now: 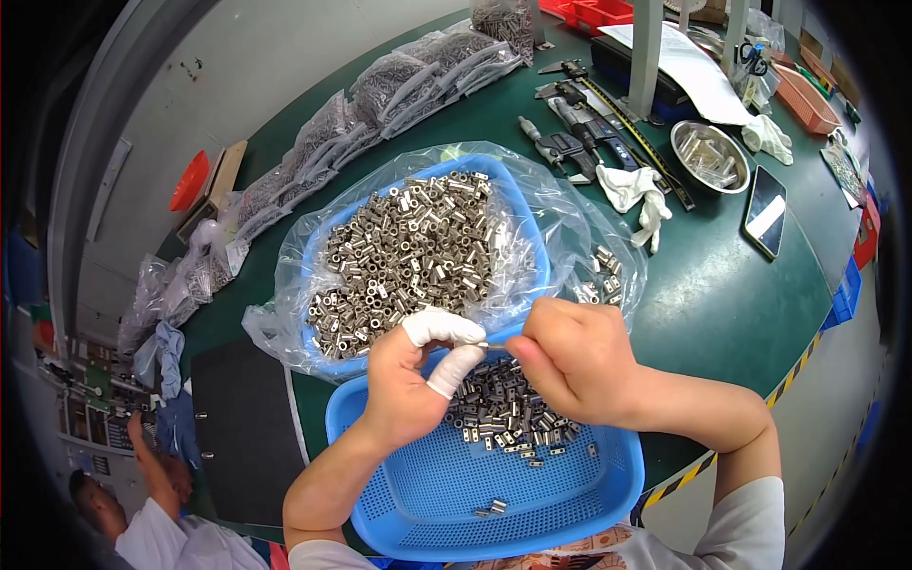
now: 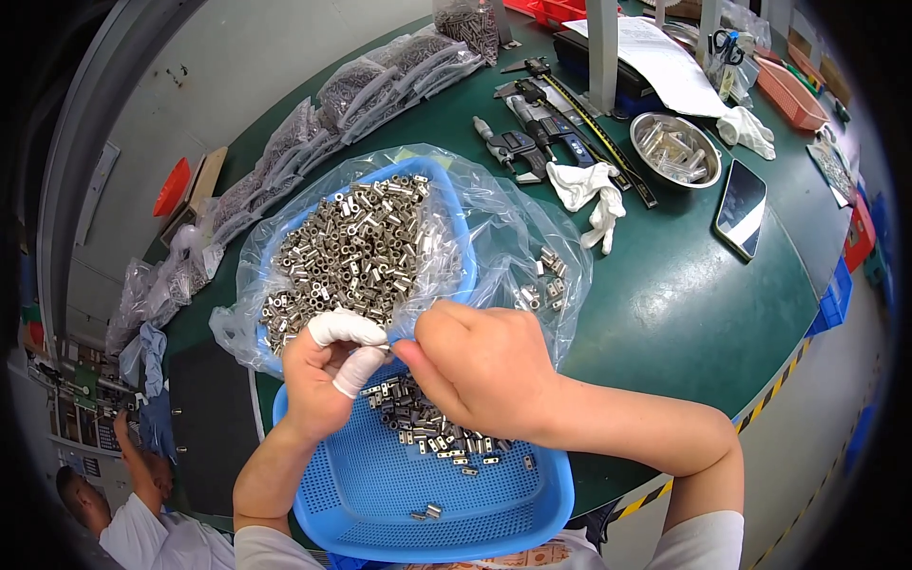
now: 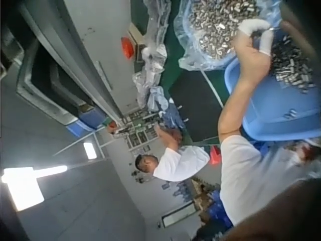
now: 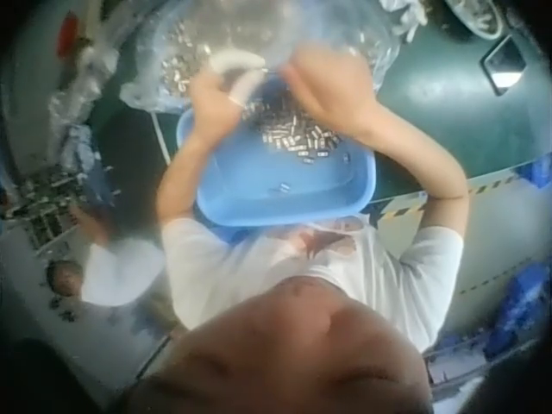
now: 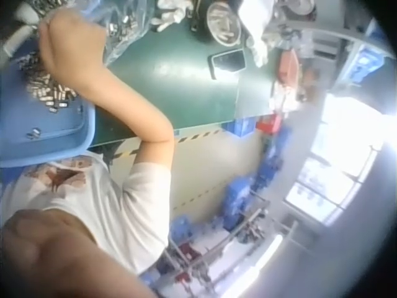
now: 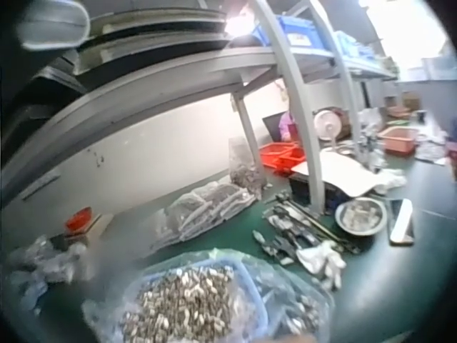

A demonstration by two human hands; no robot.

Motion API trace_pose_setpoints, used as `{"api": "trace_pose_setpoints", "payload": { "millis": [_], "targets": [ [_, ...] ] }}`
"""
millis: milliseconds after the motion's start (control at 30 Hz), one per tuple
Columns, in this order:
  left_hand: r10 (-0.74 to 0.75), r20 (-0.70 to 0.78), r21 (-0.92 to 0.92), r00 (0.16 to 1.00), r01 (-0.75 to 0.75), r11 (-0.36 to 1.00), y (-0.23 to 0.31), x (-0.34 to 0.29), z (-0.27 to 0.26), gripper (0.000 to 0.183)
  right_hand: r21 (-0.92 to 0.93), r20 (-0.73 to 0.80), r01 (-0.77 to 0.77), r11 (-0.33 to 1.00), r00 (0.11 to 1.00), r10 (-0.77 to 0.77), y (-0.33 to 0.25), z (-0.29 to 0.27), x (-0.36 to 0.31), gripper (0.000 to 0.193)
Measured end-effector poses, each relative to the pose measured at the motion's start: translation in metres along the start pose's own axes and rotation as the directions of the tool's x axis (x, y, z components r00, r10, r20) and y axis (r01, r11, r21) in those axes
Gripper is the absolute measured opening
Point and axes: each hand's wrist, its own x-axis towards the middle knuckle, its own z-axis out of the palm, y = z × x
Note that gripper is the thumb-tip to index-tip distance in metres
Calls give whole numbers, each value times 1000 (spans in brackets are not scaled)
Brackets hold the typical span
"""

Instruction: The person picks metal components one by one from a plastic-lined tray, inserts a cylindrical metal rod into each part by hand, and places the components into a blue basket.

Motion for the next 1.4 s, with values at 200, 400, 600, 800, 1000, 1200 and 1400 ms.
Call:
{"api": "trace_pose_setpoints", "payload": {
  "millis": [200, 400, 600, 800, 1000, 1200, 1400],
  "targets": [
    [242, 265, 674, 933, -359, 646, -5, 3, 4, 9, 275, -169, -85, 958, 976, 136, 8, 0, 4, 21],
    [143, 480, 714, 866, -480, 509, -6, 6, 14, 7, 331, -162, -53, 942, 980, 112, 7, -1, 2, 22],
    [136, 67, 892, 988, -120, 436, -24, 35, -36, 11, 357, -150, -52, 933, 982, 112, 6, 0, 3, 24],
    [2, 38, 873, 999, -34, 487, -22, 42, -42, 9, 343, -136, -60, 937, 984, 113, 6, 2, 4, 24],
    [21, -3, 366, 1000, -19, 930, -14, 30, -33, 10, 280, -113, -70, 958, 988, 105, 7, 2, 4, 23],
    [17, 194, -106, 981, 3, 994, -2, 10, -15, 13, 217, -107, -20, 976, 993, 44, 7, 2, 3, 21],
    [30, 179, -127, 983, -7, 992, -1, 7, -13, 14, 188, -91, 12, 982, 996, 5, 6, 3, 2, 19]
  ]
}}
